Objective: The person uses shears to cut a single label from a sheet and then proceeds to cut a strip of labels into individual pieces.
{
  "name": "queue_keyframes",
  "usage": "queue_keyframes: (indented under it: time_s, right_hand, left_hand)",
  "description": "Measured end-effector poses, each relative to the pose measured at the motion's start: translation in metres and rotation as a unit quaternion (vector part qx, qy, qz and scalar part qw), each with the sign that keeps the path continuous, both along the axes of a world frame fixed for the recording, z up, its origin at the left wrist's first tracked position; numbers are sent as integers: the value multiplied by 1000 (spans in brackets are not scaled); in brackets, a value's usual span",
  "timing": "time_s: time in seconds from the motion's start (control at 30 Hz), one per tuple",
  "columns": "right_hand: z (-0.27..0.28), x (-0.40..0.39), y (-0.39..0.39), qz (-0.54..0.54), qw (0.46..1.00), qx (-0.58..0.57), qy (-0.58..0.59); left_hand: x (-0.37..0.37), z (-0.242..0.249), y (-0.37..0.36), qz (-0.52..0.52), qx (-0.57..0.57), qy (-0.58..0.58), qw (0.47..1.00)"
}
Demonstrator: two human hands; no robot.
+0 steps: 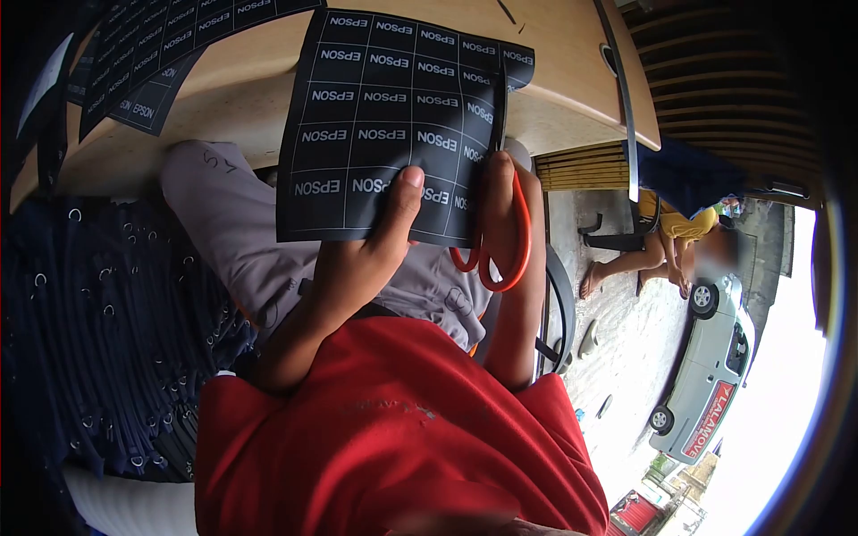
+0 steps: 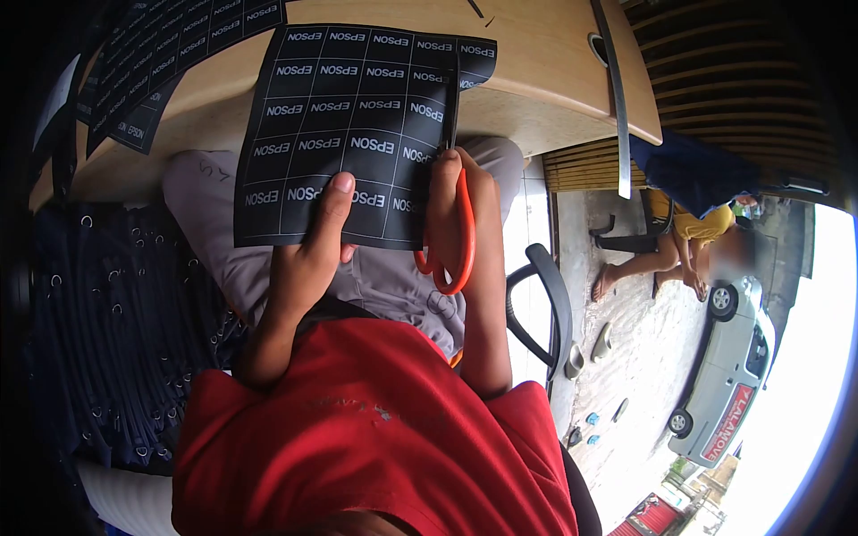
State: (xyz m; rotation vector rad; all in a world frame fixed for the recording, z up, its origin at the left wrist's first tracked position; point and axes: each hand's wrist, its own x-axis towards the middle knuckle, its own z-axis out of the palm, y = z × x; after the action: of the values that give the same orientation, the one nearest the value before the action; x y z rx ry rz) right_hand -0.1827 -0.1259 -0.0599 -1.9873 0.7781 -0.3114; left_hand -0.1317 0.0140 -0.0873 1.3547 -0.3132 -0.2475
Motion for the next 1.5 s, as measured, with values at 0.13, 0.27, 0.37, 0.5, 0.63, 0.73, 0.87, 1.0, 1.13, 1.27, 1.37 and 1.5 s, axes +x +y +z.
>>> queue_keyframes:
  time_s: [0.13, 0.27, 0.37, 0.5, 0.63, 0.73, 0.87, 1.0, 1.13, 1.27, 1.37, 1.5]
  right_hand:
    - [1, 0, 1, -6, 1000, 2, -3]
    - [1, -1, 0, 3, 1000, -2, -4]
    - [1, -1, 0, 5, 1000, 1, -8]
    - [-3, -1, -3, 19, 999, -25, -19]
    - [-2, -1, -2, 13, 1000, 22, -17]
    - [0, -1, 0, 12, 999, 30, -21]
    - [2, 0, 1, 10, 1000, 23, -16]
    - [3, 1, 0, 9, 1000, 24, -11]
    - [3, 1, -1, 11, 1000, 13, -2]
    - [1, 1, -2, 6, 1000, -10, 17]
    - [7, 1, 1, 2, 999, 16, 37]
    - [1, 0, 1, -12, 999, 46, 18]
  left_hand:
    - [1, 1, 1, -22, 5, 29, 999]
    - [2, 6, 1, -29, 4, 55, 998]
    - [1, 4, 4, -42, 18, 80, 996]
    - [2, 6, 5, -51, 25, 101, 993]
    - [0, 5, 4, -39, 24, 91, 995]
    - [0, 6, 5, -42, 28, 99, 994]
    - [1, 8, 6, -52, 32, 113, 992]
    - [1, 8, 5, -45, 35, 120, 991]
    - [1, 8, 6, -47, 26, 111, 992]
    - [1, 6, 7, -39, 22, 104, 994]
    - [4, 5, 5, -14, 6, 31, 999]
    - [7, -1, 4, -25, 8, 42, 999]
